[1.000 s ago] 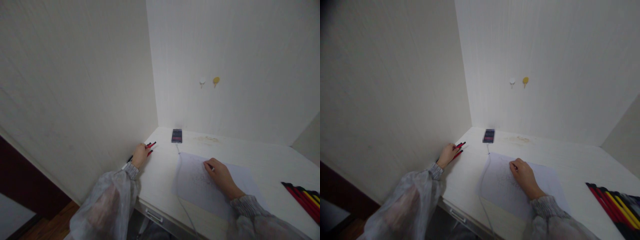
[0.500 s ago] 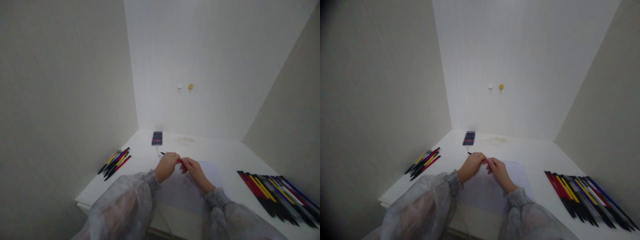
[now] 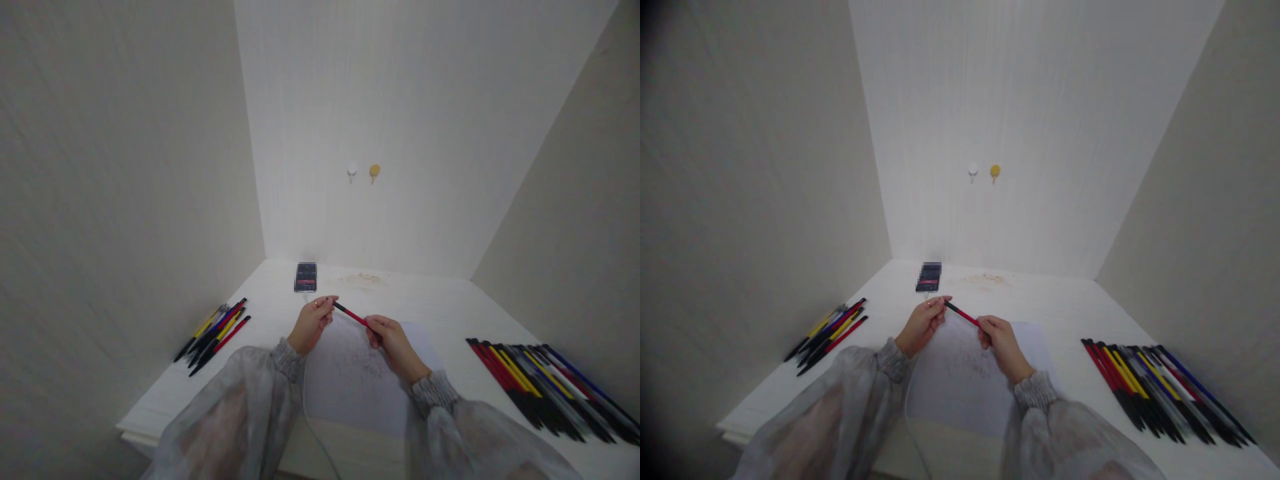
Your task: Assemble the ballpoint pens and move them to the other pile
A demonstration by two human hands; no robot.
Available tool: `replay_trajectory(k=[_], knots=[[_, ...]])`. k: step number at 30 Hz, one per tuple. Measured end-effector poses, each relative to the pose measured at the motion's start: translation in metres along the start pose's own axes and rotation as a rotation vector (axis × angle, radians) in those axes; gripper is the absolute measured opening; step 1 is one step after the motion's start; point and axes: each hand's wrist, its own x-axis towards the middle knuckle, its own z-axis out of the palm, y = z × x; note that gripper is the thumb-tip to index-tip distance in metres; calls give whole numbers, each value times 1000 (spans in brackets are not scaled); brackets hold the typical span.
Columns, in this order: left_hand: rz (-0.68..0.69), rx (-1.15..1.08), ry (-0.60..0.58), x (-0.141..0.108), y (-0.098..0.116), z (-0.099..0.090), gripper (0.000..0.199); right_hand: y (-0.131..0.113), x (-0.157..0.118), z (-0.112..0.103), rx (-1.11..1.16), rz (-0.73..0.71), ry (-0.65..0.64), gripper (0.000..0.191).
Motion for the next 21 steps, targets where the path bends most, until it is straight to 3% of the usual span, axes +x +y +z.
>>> replay_trajectory(k=[3, 7, 12, 16, 21], knots=[[-15, -53, 9, -1, -3, 2, 28, -2, -3, 4, 7, 32, -27, 30], [-57, -117, 112, 1, -5, 0, 22, -4, -5, 7, -51, 45, -45, 33], [-87, -146, 192, -1, -6, 1, 17, -9, -5, 10, -150, -103, 123, 21], [-91, -191, 223, 0, -9, 0, 14, -13, -8, 15, -174, -196, 247, 23], [-38, -214, 260, 1, -11, -1, 10, -9, -8, 14, 22, 61, 83, 40]])
